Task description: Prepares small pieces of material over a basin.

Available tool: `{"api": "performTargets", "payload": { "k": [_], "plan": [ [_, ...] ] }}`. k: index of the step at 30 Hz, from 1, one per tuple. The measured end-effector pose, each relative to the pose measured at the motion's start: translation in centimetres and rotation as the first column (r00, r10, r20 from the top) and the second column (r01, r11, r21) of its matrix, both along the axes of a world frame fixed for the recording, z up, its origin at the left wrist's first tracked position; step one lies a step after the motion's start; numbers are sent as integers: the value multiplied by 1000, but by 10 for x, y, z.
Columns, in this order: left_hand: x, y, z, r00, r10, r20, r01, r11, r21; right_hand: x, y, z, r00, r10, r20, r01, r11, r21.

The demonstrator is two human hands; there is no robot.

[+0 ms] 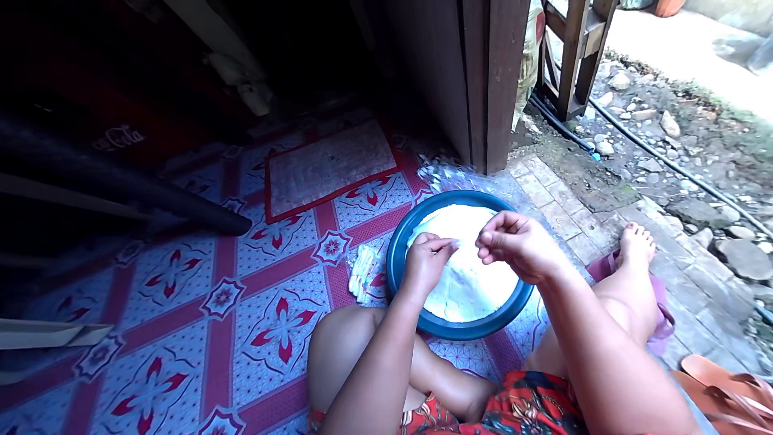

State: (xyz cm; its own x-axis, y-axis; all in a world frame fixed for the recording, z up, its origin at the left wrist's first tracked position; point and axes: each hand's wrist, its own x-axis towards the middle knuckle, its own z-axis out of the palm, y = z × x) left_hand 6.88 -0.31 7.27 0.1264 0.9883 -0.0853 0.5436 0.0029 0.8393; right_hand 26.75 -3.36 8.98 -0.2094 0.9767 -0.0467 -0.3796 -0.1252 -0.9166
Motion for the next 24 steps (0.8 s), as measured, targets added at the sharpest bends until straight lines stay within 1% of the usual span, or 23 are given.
{"api": "performTargets", "payload": {
  "k": [2, 4, 5, 7, 9, 10, 11, 13, 15, 17, 19, 21, 24],
  "plan": [
    [-6, 7, -11, 997, 42, 70, -48, 995, 85, -8, 3, -1, 986, 125, 111, -114, 988, -102],
    [-7, 11, -13, 971, 75, 226, -105, 987, 121, -17, 6, -6, 964, 194, 182, -156, 966, -204],
    [-6, 12, -11, 938, 105, 330, -143, 985, 92, -20, 8, -10, 952, 226, 204, -174, 954, -244],
    [-2, 10, -2, 835, 184, 519, -207, 978, -14, -24, 13, -18, 931, 279, 237, -203, 932, -300],
    [-3, 7, 7, 749, 212, 628, -186, 977, -109, -25, 19, -23, 924, 294, 244, -202, 918, -342],
    [-5, 5, 9, 733, 199, 651, -146, 980, -135, -25, 21, -24, 929, 280, 244, -182, 916, -358],
    [-8, 4, 9, 740, 171, 650, -97, 984, -149, -25, 24, -28, 937, 251, 242, -153, 919, -363],
    [-13, 1, 9, 793, 99, 601, 4, 986, -168, -23, 30, -37, 951, 173, 258, -79, 938, -339],
    [-14, -1, 10, 852, 47, 521, 65, 979, -195, -21, 32, -43, 939, 90, 331, -1, 966, -260],
    [-9, -4, 17, 885, 49, 463, 79, 964, -253, -21, 31, -41, 903, 24, 429, 44, 988, -148],
    [-1, -5, 20, 884, 72, 462, 80, 950, -302, -21, 27, -39, 868, -21, 495, 43, 999, -33],
    [6, -7, 16, 861, 107, 497, 53, 953, -297, -22, 25, -40, 846, -52, 530, 15, 997, 75],
    [14, -7, 8, 826, 179, 535, -14, 955, -298, -25, 22, -40, 819, -110, 563, 36, 989, 141]
  ]
}}
